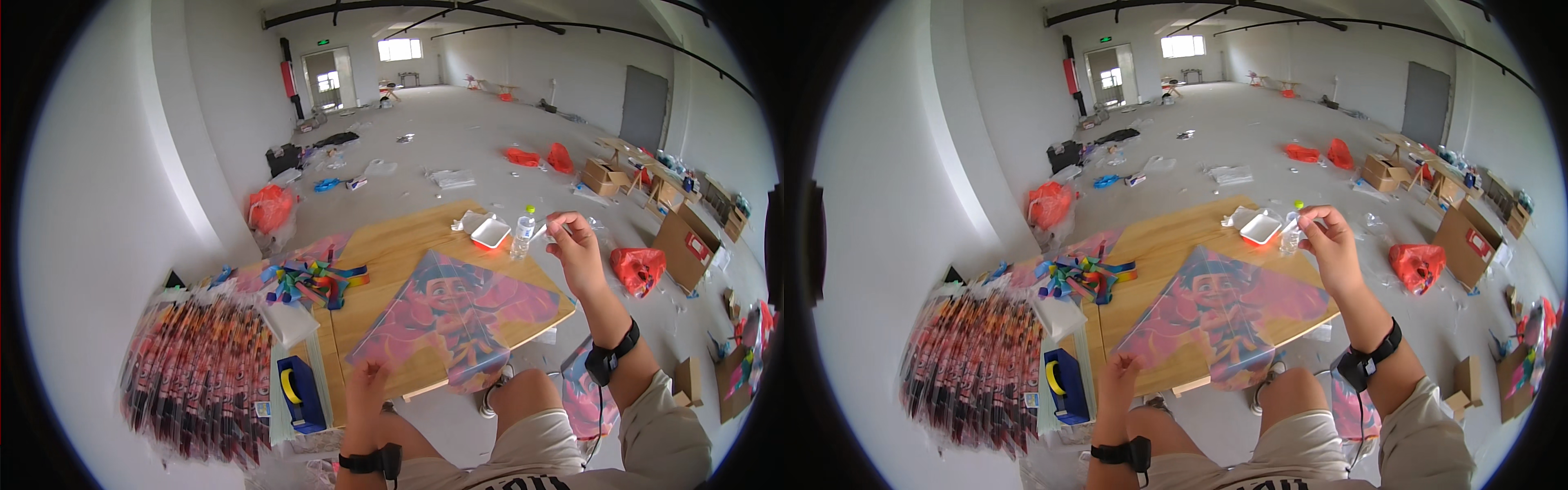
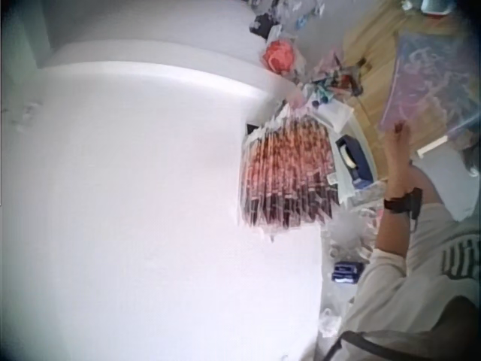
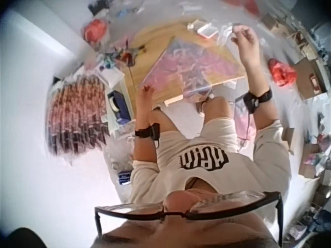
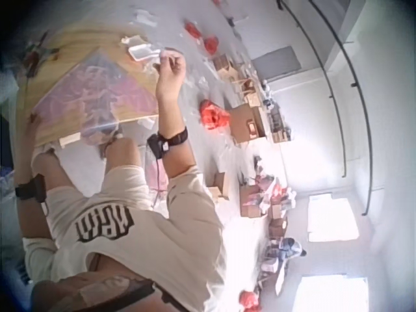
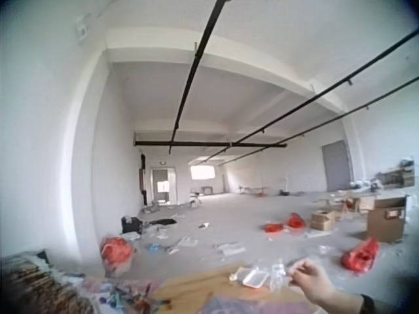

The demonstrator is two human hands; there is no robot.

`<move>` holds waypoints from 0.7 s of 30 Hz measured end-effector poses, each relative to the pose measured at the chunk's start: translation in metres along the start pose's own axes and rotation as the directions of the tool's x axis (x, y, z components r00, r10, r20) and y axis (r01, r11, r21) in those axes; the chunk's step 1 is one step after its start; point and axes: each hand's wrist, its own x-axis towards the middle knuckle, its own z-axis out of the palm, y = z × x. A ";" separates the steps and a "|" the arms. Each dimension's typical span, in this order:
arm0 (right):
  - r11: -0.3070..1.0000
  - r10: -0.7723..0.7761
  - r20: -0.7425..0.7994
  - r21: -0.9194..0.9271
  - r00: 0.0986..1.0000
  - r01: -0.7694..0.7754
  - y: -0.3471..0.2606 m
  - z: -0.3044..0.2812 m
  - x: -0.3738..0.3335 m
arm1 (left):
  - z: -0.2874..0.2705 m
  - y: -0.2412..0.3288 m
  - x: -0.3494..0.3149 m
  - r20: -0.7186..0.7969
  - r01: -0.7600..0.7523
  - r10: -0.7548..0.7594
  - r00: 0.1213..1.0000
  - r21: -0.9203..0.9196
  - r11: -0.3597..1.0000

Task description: The recorder is assembling a printed kite by inserting plastic or wooden rods into the pre-cut fabric or plastic skin of the kite.

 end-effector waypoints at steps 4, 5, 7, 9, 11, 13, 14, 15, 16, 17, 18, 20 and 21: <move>0.975 0.132 0.104 0.166 0.986 -0.148 0.038 0.018 0.037 | -0.012 -0.021 0.027 -0.063 -0.003 -0.004 0.998 -0.120 0.993; 0.971 0.166 0.127 0.155 0.978 -0.185 0.052 0.021 0.046 | -0.014 -0.032 0.034 -0.072 -0.015 -0.001 0.997 -0.217 0.976; 0.957 0.235 0.174 0.128 0.956 -0.259 0.083 0.030 0.065 | -0.024 -0.048 0.044 -0.069 0.020 -0.039 0.997 -0.258 0.966; 0.947 0.300 0.145 0.075 0.943 -0.313 0.111 0.054 0.078 | -0.033 -0.060 0.050 -0.130 0.038 -0.076 0.989 -0.271 0.962; 0.935 0.346 0.153 0.018 0.926 -0.353 0.143 0.071 0.094 | -0.036 -0.067 0.057 -0.232 0.042 -0.108 0.967 -0.270 0.962; 0.924 0.380 0.192 -0.044 0.905 -0.379 0.182 0.080 0.109 | -0.035 -0.077 0.067 -0.303 0.081 -0.168 0.938 -0.281 0.956; 0.916 0.399 0.198 -0.062 0.895 -0.395 0.199 0.091 0.114 | -0.040 -0.083 0.069 -0.347 0.097 -0.194 0.917 -0.278 0.956; 0.908 0.418 0.203 -0.082 0.885 -0.411 0.215 0.101 0.118 | -0.045 -0.093 0.072 -0.357 0.114 -0.213 0.910 -0.280 0.953; 0.899 0.437 0.207 -0.102 0.875 -0.425 0.231 0.111 0.121 | -0.049 -0.105 0.074 -0.365 0.131 -0.232 0.902 -0.283 0.950; 0.896 0.445 0.220 -0.122 0.868 -0.428 0.244 0.119 0.123 | -0.052 -0.109 0.076 -0.373 0.144 -0.247 0.894 -0.283 0.948; 0.891 0.453 0.232 -0.141 0.861 -0.430 0.258 0.125 0.125 | -0.054 -0.113 0.078 -0.381 0.169 -0.267 0.885 -0.271 0.948; 0.887 0.458 0.233 -0.185 0.858 -0.423 0.286 0.137 0.129 | -0.057 -0.118 0.083 -0.392 0.222 -0.309 0.866 -0.252 0.942; 0.886 0.455 0.222 -0.209 0.862 -0.413 0.301 0.142 0.131 | -0.058 -0.124 0.086 -0.377 0.215 -0.307 0.874 -0.266 0.940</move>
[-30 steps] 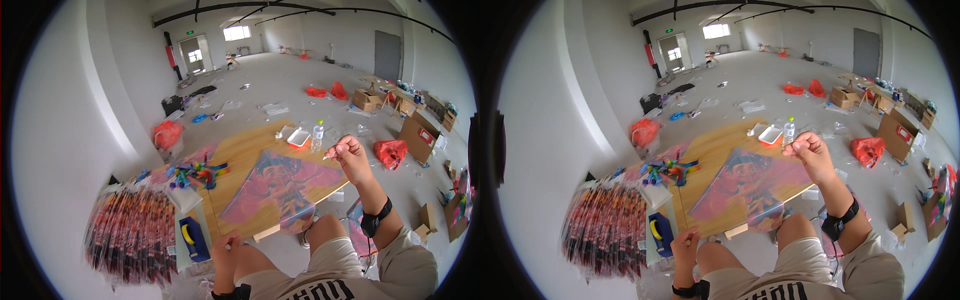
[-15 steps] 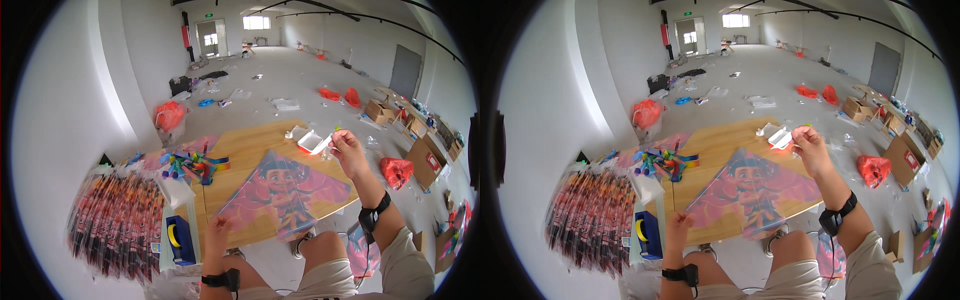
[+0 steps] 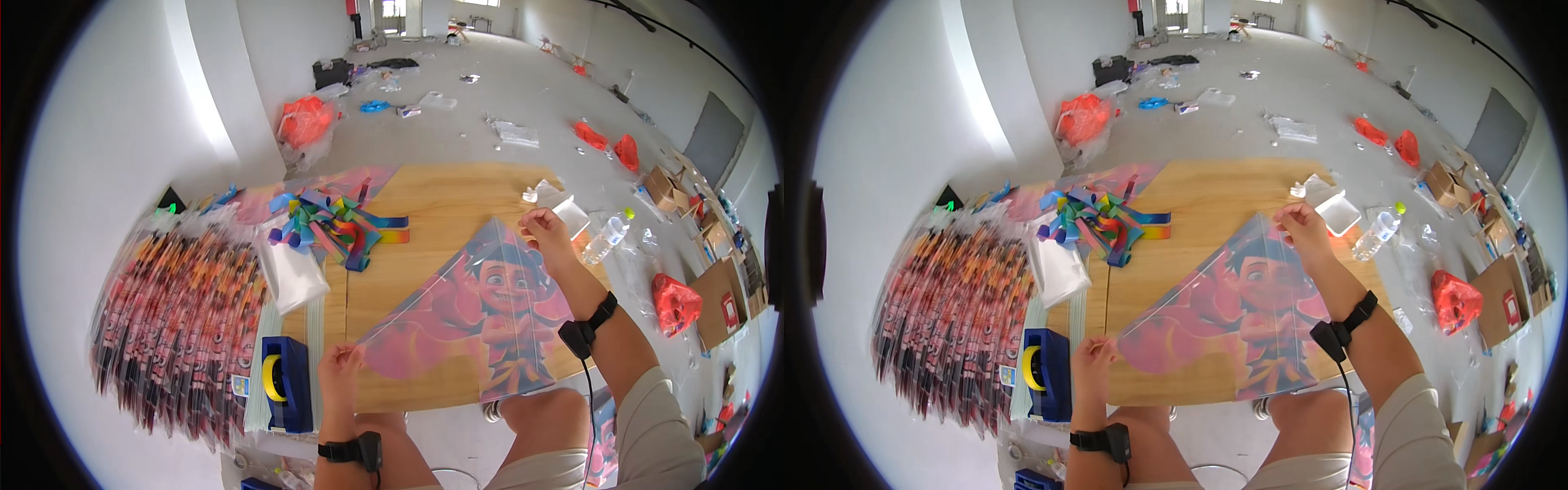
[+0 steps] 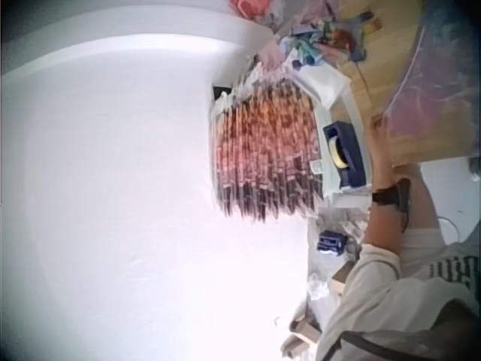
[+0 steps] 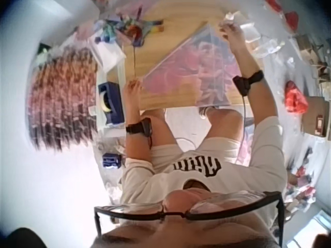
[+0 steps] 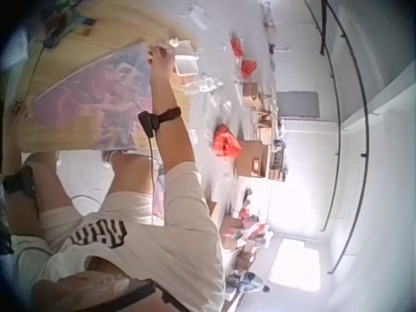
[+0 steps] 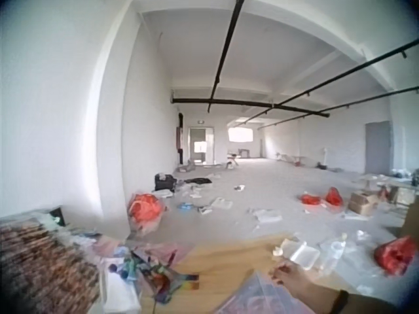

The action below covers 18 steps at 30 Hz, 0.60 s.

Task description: The recorder is assembling a printed kite by inserting plastic or wooden rods into the pre-cut fabric or plastic skin of the kite.

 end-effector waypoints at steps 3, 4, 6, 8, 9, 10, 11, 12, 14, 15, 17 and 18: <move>0.996 -0.026 -0.008 -0.081 1.000 0.025 0.034 0.013 0.026 | -0.002 -0.013 0.015 0.037 0.002 -0.001 0.999 -0.028 1.000; 0.993 -0.038 -0.008 -0.109 0.999 0.037 0.045 0.015 0.033 | -0.002 -0.018 0.019 0.038 0.005 -0.004 0.999 -0.026 1.000; 0.985 -0.013 -0.043 -0.174 0.999 0.005 0.055 0.031 0.041 | -0.009 -0.029 0.025 0.017 -0.027 0.027 1.000 -0.007 1.000; 0.976 -0.015 -0.056 -0.219 0.998 0.002 0.067 0.038 0.050 | -0.015 -0.040 0.032 0.000 -0.090 0.090 0.996 0.023 0.996; 0.972 -0.029 -0.051 -0.232 0.998 0.016 0.076 0.037 0.056 | -0.014 -0.043 0.033 -0.006 -0.096 0.096 0.995 0.054 0.994; 0.969 -0.042 -0.046 -0.246 0.998 0.030 0.085 0.037 0.060 | -0.011 -0.046 0.033 -0.011 -0.100 0.102 0.995 0.086 0.991; 0.962 -0.056 -0.038 -0.271 0.998 0.044 0.092 0.040 0.064 | -0.008 -0.046 0.034 -0.020 -0.109 0.112 0.994 0.117 0.987; 0.954 -0.069 -0.030 -0.296 0.997 0.057 0.098 0.042 0.068 | -0.005 -0.046 0.034 -0.040 -0.124 0.132 0.990 0.159 0.979; 0.950 -0.080 -0.027 -0.304 0.996 0.068 0.110 0.045 0.075 | 0.003 -0.045 0.035 -0.073 -0.154 0.176 0.982 0.237 0.959; 0.956 -0.077 -0.031 -0.288 0.997 0.065 0.117 0.047 0.078 | 0.005 -0.045 0.036 -0.083 -0.177 0.208 0.975 0.281 0.943; 0.953 -0.091 -0.028 -0.293 0.995 0.079 0.131 0.052 0.084 | 0.007 -0.046 0.034 -0.101 -0.220 0.274 0.956 0.367 0.904; 0.945 -0.104 -0.025 -0.315 0.994 0.090 0.140 0.052 0.088 | 0.009 -0.048 0.034 -0.093 -0.228 0.288 0.953 0.406 0.885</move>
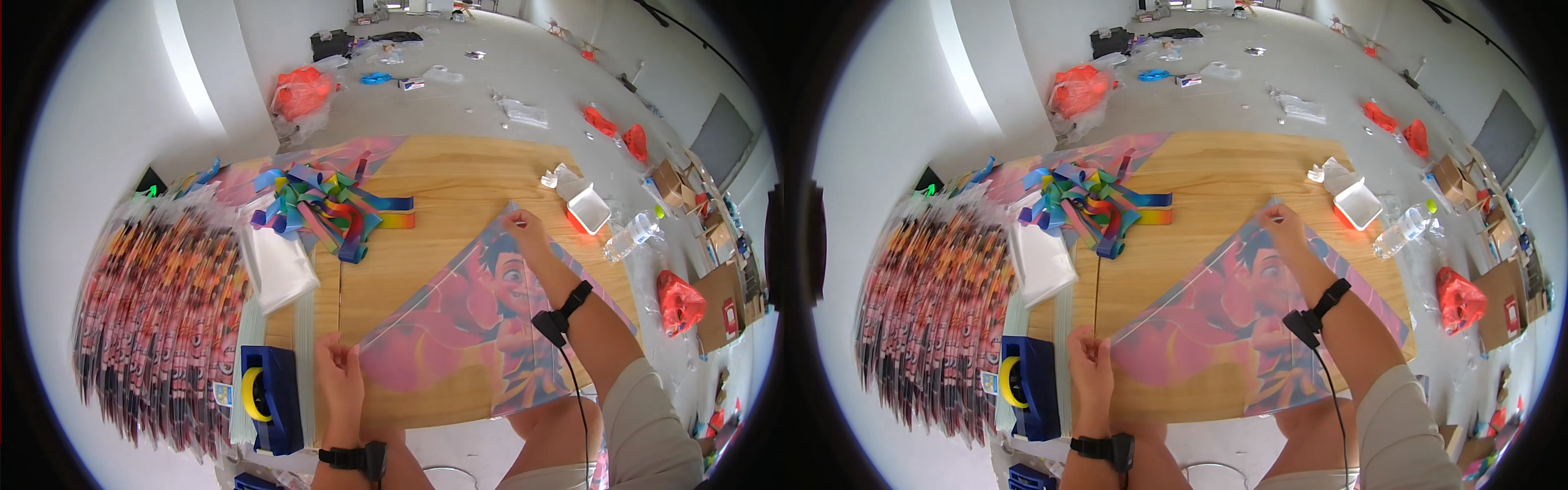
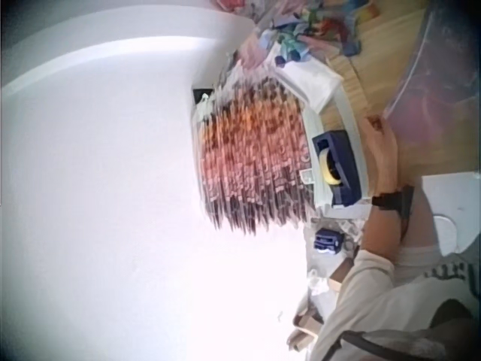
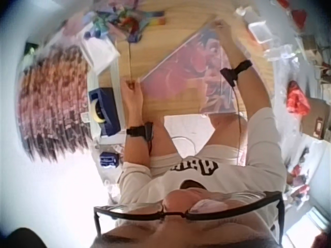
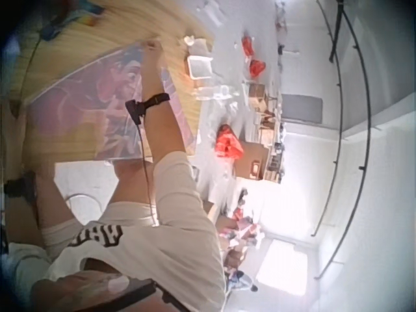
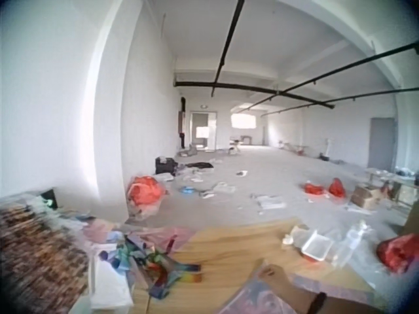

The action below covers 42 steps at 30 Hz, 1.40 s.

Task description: The recorder is assembling a printed kite by inserting plastic or wooden rods into the pre-cut fabric or plastic skin of the kite.

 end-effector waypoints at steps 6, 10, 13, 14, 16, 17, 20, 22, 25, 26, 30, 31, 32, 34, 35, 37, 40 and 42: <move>0.982 -0.085 0.012 -0.166 0.996 0.086 0.015 0.015 0.002 | 0.005 0.006 0.000 -0.007 -0.035 0.036 0.999 0.157 0.987; 0.988 -0.078 0.059 -0.129 0.995 0.085 0.013 0.026 0.002 | 0.001 0.003 -0.002 -0.001 -0.035 0.036 0.999 0.226 0.974; 0.974 -0.121 0.037 -0.189 0.992 0.126 0.032 0.021 0.006 | 0.007 0.001 -0.003 0.014 -0.052 0.050 0.999 0.237 0.970; 0.975 -0.118 0.038 -0.185 0.992 0.123 0.032 0.024 0.006 | 0.006 0.000 -0.003 0.009 -0.061 0.060 0.998 0.251 0.966; 0.977 -0.111 0.040 -0.179 0.993 0.116 0.032 0.028 0.003 | 0.004 -0.002 -0.002 0.013 -0.048 0.046 0.999 0.256 0.966; 0.977 -0.101 0.038 -0.185 0.994 0.106 0.031 0.031 0.002 | 0.003 -0.003 -0.002 0.014 -0.041 0.039 0.999 0.259 0.965; 0.977 -0.086 0.029 -0.196 0.996 0.090 0.026 0.035 -0.002 | 0.002 -0.005 -0.001 0.012 -0.024 0.022 1.000 0.259 0.966; 0.977 -0.093 0.021 -0.191 0.995 0.095 0.026 0.035 -0.003 | 0.003 -0.013 0.000 0.012 -0.077 0.076 0.997 0.287 0.955; 0.981 -0.081 -0.006 -0.175 0.997 0.078 0.028 0.034 -0.006 | 0.003 -0.005 0.000 0.018 -0.038 0.034 0.999 0.274 0.961; 0.982 -0.075 -0.007 -0.176 0.997 0.073 0.029 0.034 -0.006 | 0.004 -0.001 0.000 0.022 -0.007 0.002 1.000 0.256 0.967; 0.978 -0.088 -0.009 -0.189 0.996 0.084 0.031 0.033 -0.003 | 0.005 -0.006 0.000 0.018 0.014 -0.018 1.000 0.234 0.972; 0.976 -0.099 -0.009 -0.196 0.995 0.095 0.032 0.032 -0.003 | 0.005 -0.007 -0.001 0.015 0.016 -0.020 1.000 0.230 0.973; 0.978 -0.095 -0.008 -0.188 0.995 0.091 0.031 0.033 -0.003 | 0.005 -0.008 -0.001 0.009 0.019 -0.022 1.000 0.228 0.973; 0.982 -0.086 -0.008 -0.172 0.996 0.083 0.029 0.033 -0.004 | 0.005 -0.006 0.000 0.015 0.025 -0.029 0.999 0.227 0.974; 0.980 -0.080 -0.005 -0.184 0.997 0.078 0.026 0.034 -0.005 | 0.004 -0.005 0.000 0.017 0.030 -0.034 0.999 0.229 0.973; 0.976 -0.069 0.001 -0.208 0.998 0.067 0.020 0.035 -0.007 | 0.003 -0.006 0.000 0.007 0.032 -0.034 0.999 0.242 0.970; 0.962 -0.124 -0.029 -0.249 0.992 0.113 0.020 0.033 -0.009 | 0.005 0.001 0.000 0.005 0.048 -0.051 0.999 0.238 0.970; 0.958 -0.143 -0.027 -0.256 0.989 0.131 0.019 0.035 -0.009 | 0.004 0.002 0.001 -0.002 0.054 -0.056 0.998 0.245 0.968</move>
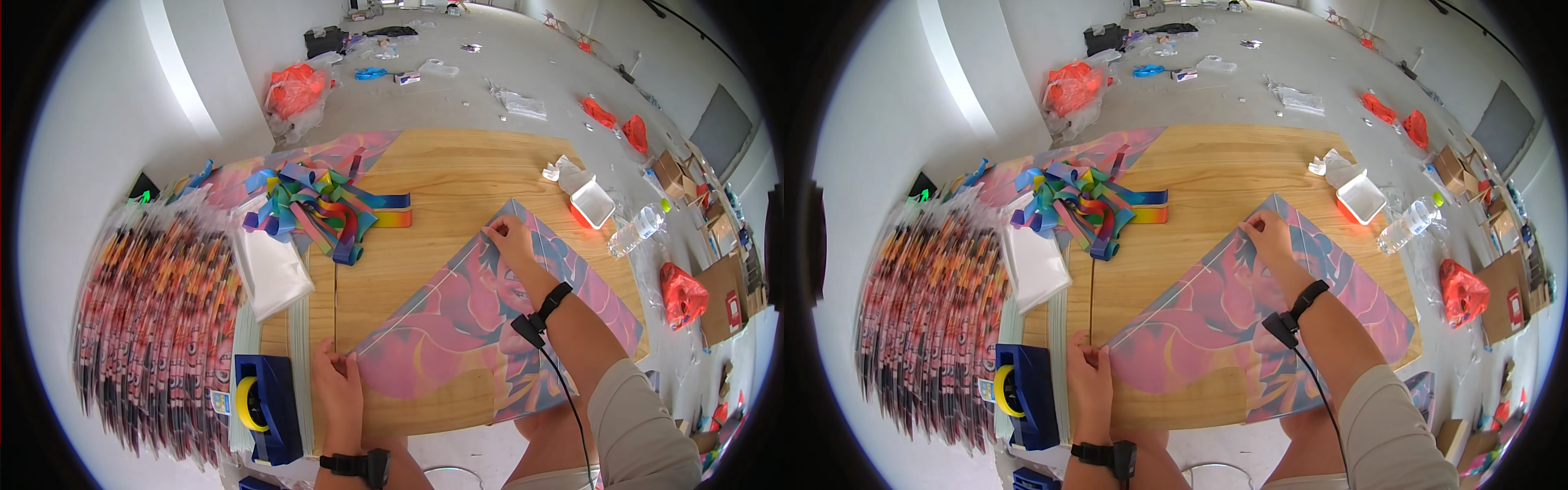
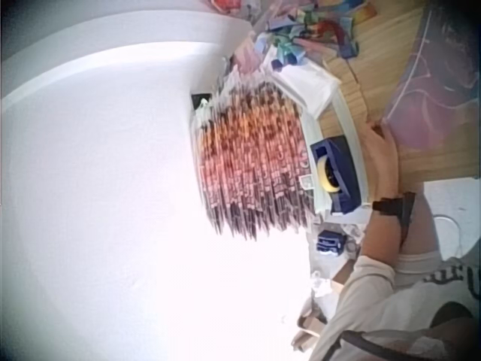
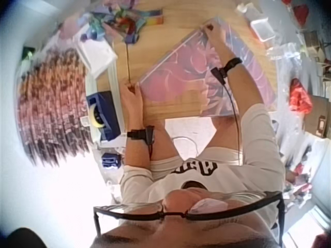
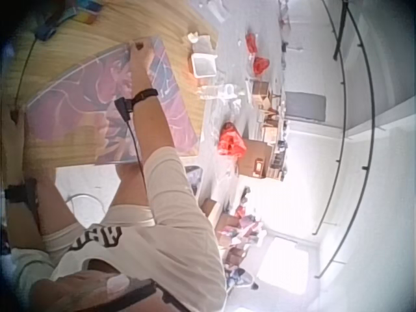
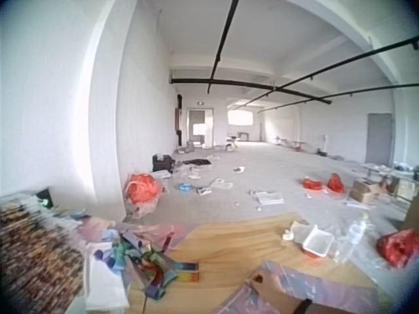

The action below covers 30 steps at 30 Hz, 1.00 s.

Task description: The recorder is assembling a printed kite by inserting plastic or wooden rods into the pre-cut fabric or plastic skin of the kite.

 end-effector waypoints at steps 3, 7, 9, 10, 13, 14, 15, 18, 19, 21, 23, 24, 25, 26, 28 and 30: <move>0.999 -0.046 -0.015 -0.024 0.999 0.045 0.002 0.000 0.000 | 0.001 -0.003 0.000 -0.003 -0.009 0.009 1.000 0.020 1.000; 0.999 -0.046 -0.024 -0.029 0.999 0.045 0.000 0.000 -0.002 | 0.002 -0.001 0.000 -0.004 0.000 0.001 1.000 0.017 1.000; 0.999 -0.041 -0.029 -0.028 0.999 0.040 -0.001 0.001 -0.003 | 0.001 -0.003 -0.001 -0.003 -0.006 0.006 1.000 0.025 1.000; 0.999 -0.038 -0.032 -0.027 0.999 0.037 -0.002 0.001 -0.003 | 0.002 -0.005 0.000 -0.003 -0.017 0.017 1.000 0.035 0.999; 0.998 -0.046 -0.010 -0.031 0.999 0.045 -0.002 0.001 -0.003 | 0.001 -0.002 -0.002 0.007 -0.008 0.008 1.000 0.042 0.999; 0.999 -0.033 -0.003 -0.032 0.999 0.033 -0.004 0.001 -0.003 | 0.001 0.000 -0.001 0.007 0.001 -0.002 1.000 0.037 0.999; 0.999 -0.020 0.004 -0.032 1.000 0.021 -0.005 0.001 -0.004 | 0.001 -0.001 -0.001 0.007 -0.004 0.004 1.000 0.051 0.999; 0.998 -0.031 -0.012 -0.061 0.999 0.030 -0.002 0.001 -0.004 | 0.004 -0.005 -0.001 0.013 -0.033 0.032 0.999 0.091 0.995; 0.996 -0.042 -0.024 -0.076 0.999 0.040 0.000 0.000 -0.004 | 0.005 -0.006 -0.001 0.016 -0.049 0.048 0.999 0.103 0.993; 0.998 0.021 0.001 -0.060 1.000 -0.021 -0.003 -0.001 -0.004 | 0.005 -0.007 -0.002 0.017 -0.070 0.069 0.997 0.125 0.990; 0.986 0.049 0.003 -0.160 0.999 -0.048 -0.010 -0.001 -0.006 | 0.004 -0.005 -0.002 0.019 -0.082 0.081 0.997 0.144 0.986; 0.963 0.043 -0.008 -0.265 0.999 -0.044 -0.016 0.000 -0.008 | 0.003 -0.004 -0.003 0.023 -0.088 0.086 0.996 0.158 0.983; 0.929 0.036 -0.017 -0.367 0.999 -0.039 -0.021 0.002 -0.009 | 0.001 -0.001 -0.003 0.026 -0.093 0.090 0.996 0.172 0.981; 0.923 0.048 -0.024 -0.380 0.999 -0.053 -0.020 0.001 -0.010 | 0.001 0.002 -0.004 0.036 -0.105 0.100 0.994 0.182 0.978; 0.911 0.071 -0.037 -0.405 0.997 -0.079 -0.017 -0.002 -0.009 | 0.001 0.002 -0.004 0.030 -0.209 0.209 0.978 0.285 0.935; 0.895 0.112 -0.018 -0.432 0.994 -0.109 -0.015 -0.003 -0.006 | 0.001 0.007 -0.005 0.049 -0.240 0.239 0.970 0.369 0.898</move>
